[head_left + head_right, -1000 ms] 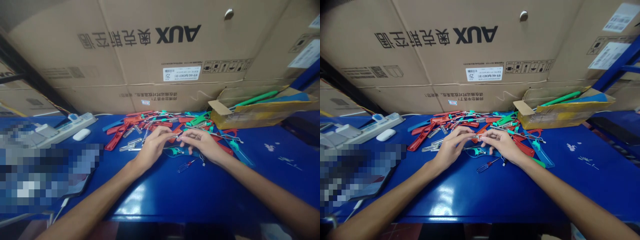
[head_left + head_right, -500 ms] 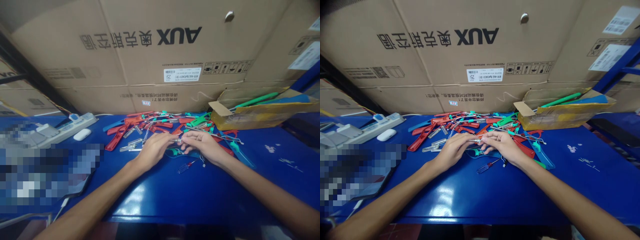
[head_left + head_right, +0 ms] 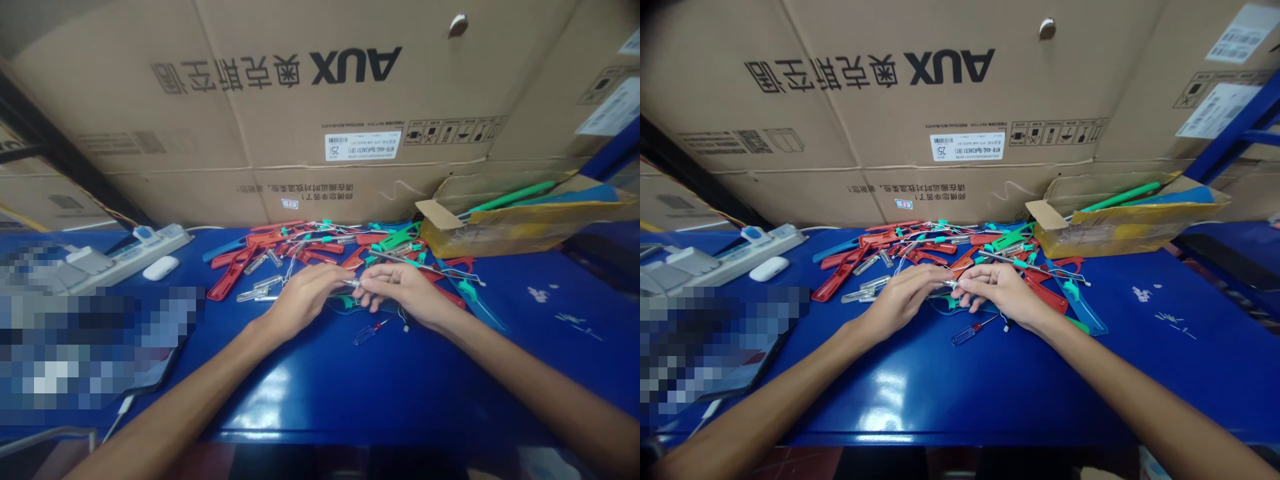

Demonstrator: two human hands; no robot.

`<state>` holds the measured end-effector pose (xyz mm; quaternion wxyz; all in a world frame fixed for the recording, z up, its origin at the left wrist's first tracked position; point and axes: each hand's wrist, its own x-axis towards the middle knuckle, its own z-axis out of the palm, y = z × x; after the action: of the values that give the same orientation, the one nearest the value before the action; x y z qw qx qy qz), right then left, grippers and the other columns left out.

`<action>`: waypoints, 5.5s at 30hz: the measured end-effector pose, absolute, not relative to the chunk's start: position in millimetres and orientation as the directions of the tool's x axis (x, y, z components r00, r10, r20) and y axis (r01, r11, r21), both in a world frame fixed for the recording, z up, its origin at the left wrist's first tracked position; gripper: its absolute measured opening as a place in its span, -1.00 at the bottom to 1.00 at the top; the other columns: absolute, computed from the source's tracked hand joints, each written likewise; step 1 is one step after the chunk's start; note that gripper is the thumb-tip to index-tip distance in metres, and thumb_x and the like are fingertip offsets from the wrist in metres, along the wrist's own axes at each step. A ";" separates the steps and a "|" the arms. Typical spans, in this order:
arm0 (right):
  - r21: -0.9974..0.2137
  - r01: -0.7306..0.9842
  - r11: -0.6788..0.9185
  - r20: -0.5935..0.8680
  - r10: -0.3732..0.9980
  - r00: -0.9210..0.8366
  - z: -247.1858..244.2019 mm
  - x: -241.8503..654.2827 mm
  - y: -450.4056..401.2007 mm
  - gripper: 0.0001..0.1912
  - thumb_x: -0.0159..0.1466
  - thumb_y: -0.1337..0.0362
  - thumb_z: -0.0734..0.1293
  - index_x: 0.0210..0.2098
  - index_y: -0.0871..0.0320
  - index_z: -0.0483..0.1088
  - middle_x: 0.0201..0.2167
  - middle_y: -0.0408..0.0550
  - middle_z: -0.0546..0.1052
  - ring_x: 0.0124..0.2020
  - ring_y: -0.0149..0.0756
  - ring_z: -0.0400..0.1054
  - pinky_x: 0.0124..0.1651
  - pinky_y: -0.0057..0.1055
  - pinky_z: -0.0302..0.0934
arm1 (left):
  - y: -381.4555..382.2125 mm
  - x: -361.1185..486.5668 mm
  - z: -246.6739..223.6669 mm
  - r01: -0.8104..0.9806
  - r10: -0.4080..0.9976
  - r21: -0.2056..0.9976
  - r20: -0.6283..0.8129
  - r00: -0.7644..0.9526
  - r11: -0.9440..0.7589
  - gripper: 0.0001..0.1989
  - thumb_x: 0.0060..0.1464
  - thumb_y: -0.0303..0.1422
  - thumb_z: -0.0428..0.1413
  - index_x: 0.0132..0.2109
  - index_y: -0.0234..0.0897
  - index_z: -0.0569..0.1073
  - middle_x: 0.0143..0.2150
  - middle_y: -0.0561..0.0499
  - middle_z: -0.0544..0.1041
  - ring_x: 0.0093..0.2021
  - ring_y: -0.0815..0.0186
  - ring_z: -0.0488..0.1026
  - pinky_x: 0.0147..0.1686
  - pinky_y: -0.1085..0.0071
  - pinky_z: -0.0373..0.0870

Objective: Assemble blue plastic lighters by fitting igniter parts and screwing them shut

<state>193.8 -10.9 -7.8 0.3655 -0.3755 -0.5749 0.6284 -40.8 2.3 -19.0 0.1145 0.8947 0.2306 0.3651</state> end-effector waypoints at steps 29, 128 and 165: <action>-0.994 0.022 -0.111 -0.101 0.786 -0.610 0.3 166.5 -41.6 -0.76 0.24 0.15 0.48 -0.35 0.24 0.58 -0.39 0.03 0.66 -0.36 -0.31 0.58 -0.22 -0.40 0.46 | 3.2 -40.8 -24.1 0.284 0.367 0.233 0.574 0.732 -0.930 -0.67 0.33 -0.57 -0.02 0.18 -0.39 0.44 0.08 -0.21 0.58 0.06 0.21 0.56 0.01 0.22 0.57; -0.995 -0.038 0.090 0.097 0.926 -0.364 6.0 183.6 -29.4 -0.81 0.27 0.15 0.45 -0.31 0.17 0.51 -0.34 -0.06 0.66 -0.27 -0.21 0.62 -0.12 -0.30 0.55 | -7.9 -32.5 -17.0 0.110 0.510 0.545 0.669 0.541 -0.831 -0.68 0.35 -0.50 0.04 0.20 -0.24 0.42 -0.07 -0.10 0.46 -0.09 0.31 0.49 -0.12 0.32 0.55; -0.991 0.012 0.132 0.119 0.929 -0.351 6.8 184.9 -24.5 -0.76 0.25 0.09 0.46 -0.31 0.16 0.50 -0.38 -0.02 0.66 -0.33 -0.21 0.61 -0.17 -0.27 0.54 | -0.6 -32.0 -15.9 0.141 0.435 0.429 0.734 0.521 -0.892 -0.71 0.32 -0.52 0.07 0.15 -0.33 0.44 -0.09 -0.12 0.46 -0.10 0.32 0.48 -0.17 0.37 0.56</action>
<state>184.9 -24.5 6.8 0.4254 -0.3790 -0.6204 0.5390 -32.0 -0.6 -15.9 0.1601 0.8573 0.1679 0.4597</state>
